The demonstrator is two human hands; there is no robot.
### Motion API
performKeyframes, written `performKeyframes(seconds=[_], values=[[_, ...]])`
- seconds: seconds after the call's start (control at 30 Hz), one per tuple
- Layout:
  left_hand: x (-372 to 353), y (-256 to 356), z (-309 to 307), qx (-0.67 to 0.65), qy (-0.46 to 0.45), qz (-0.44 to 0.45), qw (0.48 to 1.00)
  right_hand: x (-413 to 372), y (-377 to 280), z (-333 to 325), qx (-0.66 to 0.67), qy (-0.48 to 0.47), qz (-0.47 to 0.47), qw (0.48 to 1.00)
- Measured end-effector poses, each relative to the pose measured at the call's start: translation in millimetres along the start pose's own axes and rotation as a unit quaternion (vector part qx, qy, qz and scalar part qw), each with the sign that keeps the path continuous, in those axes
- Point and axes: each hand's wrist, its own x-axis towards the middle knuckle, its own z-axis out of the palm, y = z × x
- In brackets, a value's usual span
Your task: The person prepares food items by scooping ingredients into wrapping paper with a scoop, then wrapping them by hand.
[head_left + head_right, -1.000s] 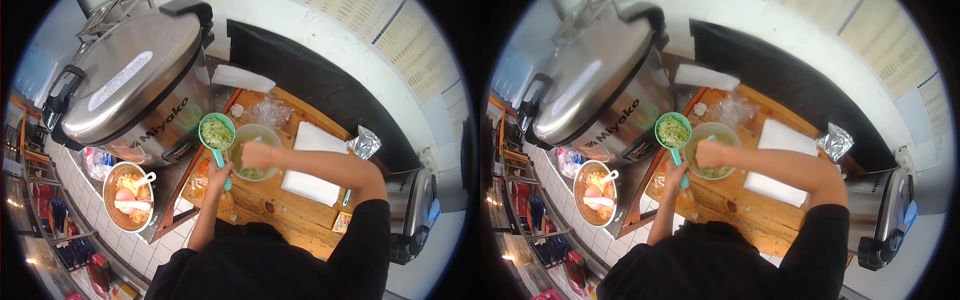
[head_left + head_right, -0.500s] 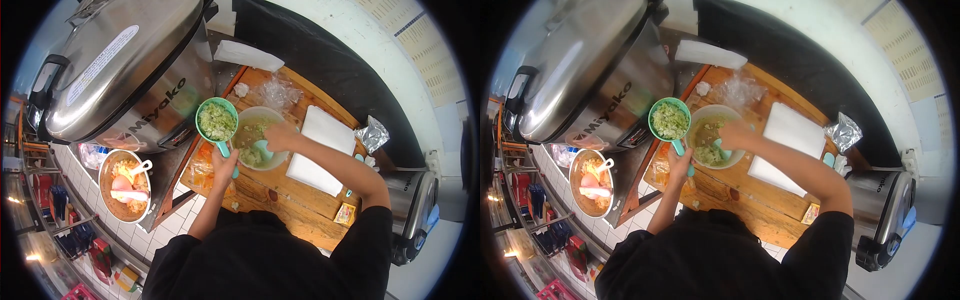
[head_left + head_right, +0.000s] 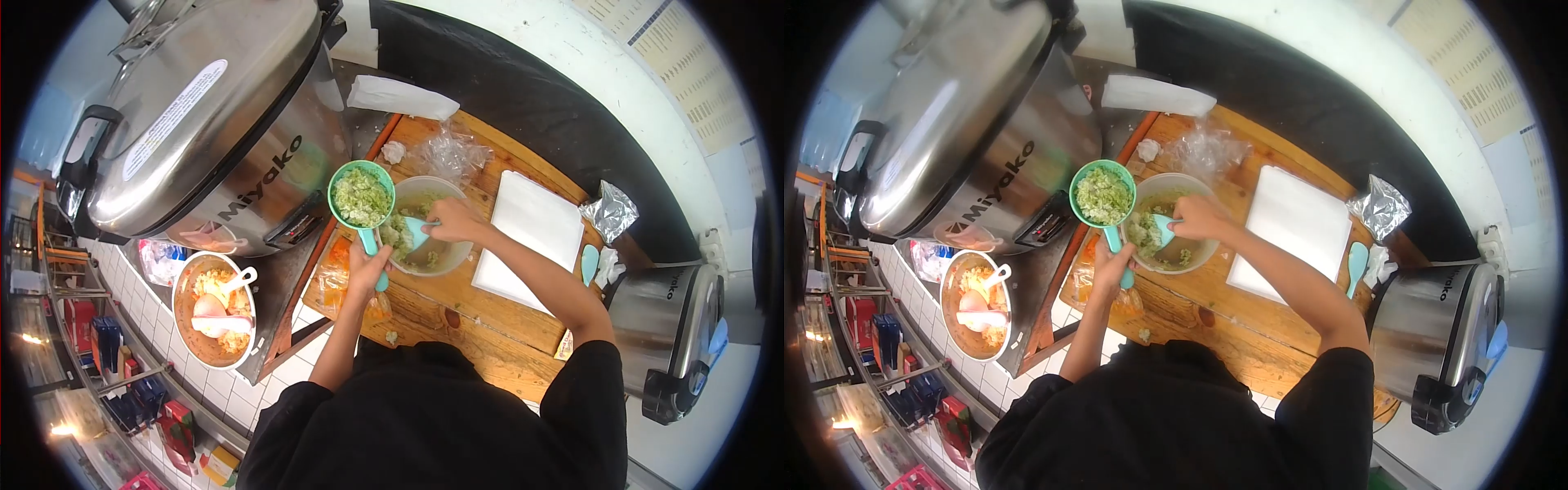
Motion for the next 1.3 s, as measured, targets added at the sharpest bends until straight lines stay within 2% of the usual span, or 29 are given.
performKeyframes(seconds=[0.13,0.17,0.2,0.23,0.27,0.33,0.4,0.47,0.53,0.6,0.67,0.7,0.77,0.8,0.87,0.9,0.97,1.03,1.07,1.13,1.17,1.23,1.3], values=[[-2.3,-7.6,2.2,0.028,0.015,0.028,0.999,0.5,11.3,-4.5,0.007,-0.011,-0.070,0.997],[-3.4,-15.3,4.6,0.069,0.041,0.087,0.993,0.7,13.5,-10.7,0.003,-0.006,-0.079,0.997],[-8.2,-14.8,6.4,0.110,0.066,0.143,0.981,-2.0,11.9,-19.8,-0.002,-0.055,-0.064,0.996],[-16.4,-14.7,4.9,0.059,0.046,0.102,0.992,-5.6,10.2,-26.6,-0.007,-0.106,-0.046,0.993],[-21.4,-14.7,4.1,0.058,0.046,0.106,0.992,-11.8,9.5,-32.4,-0.009,-0.103,-0.047,0.993],[-31.9,-9.7,5.1,-0.069,0.024,0.058,0.996,-31.8,0.0,-47.5,0.040,-0.072,0.000,0.997],[-40.7,1.5,8.6,-0.074,0.029,0.047,0.996,-42.7,8.6,-46.9,0.058,-0.048,-0.012,0.997],[-48.2,17.6,12.1,-0.110,0.049,-0.017,0.993,-52.4,20.0,-44.6,0.072,-0.022,-0.027,0.997],[-52.9,22.5,12.9,-0.113,0.044,-0.019,0.992,-61.5,30.9,-36.4,0.186,-0.032,0.071,0.980],[-58.8,23.0,13.9,0.032,0.042,0.015,0.998,-71.0,32.5,-31.8,0.190,0.004,0.051,0.980],[-63.2,21.0,14.0,0.040,0.039,0.015,0.998,-81.9,28.1,-34.1,0.266,0.074,0.069,0.959],[-64.3,19.6,14.1,0.047,0.036,0.012,0.998,-86.0,24.4,-38.0,0.267,0.079,0.068,0.958],[-65.0,12.9,14.9,0.047,0.031,0.013,0.998,-92.5,13.8,-43.5,0.187,0.134,0.045,0.972],[-65.5,10.6,16.7,0.043,0.030,0.011,0.999,-93.5,9.7,-40.9,0.187,0.139,0.047,0.971],[-69.5,11.3,26.5,0.055,0.017,0.003,0.998,-93.5,-5.3,-30.5,-0.007,0.223,-0.032,0.974],[-71.3,10.8,31.7,0.067,0.009,-0.006,0.998,-99.9,-31.1,-34.9,-0.030,0.142,0.038,0.989],[-68.1,1.9,38.7,0.069,-0.002,-0.002,0.998,-103.2,-62.9,-11.5,-0.138,0.174,0.086,0.971],[-61.5,-1.6,37.4,0.100,-0.049,-0.027,0.993,-107.3,-83.0,18.4,-0.147,0.221,0.096,0.959],[-59.1,-4.6,38.1,0.100,-0.049,-0.027,0.993,-109.0,-91.1,27.2,-0.148,0.221,0.095,0.959],[-58.1,-11.2,43.4,0.090,-0.036,-0.013,0.995,-112.2,-103.7,41.4,-0.135,0.282,0.088,0.946],[-58.8,-12.2,45.9,0.090,-0.036,-0.015,0.995,-108.8,-105.7,50.7,-0.124,0.278,0.093,0.948],[-64.5,-10.8,48.7,0.059,-0.063,0.044,0.995,-110.4,-104.5,56.8,-0.114,0.268,0.101,0.951],[-63.2,-13.7,43.9,0.081,-0.082,0.048,0.992,-112.2,-103.8,55.9,-0.105,0.266,0.109,0.952]])
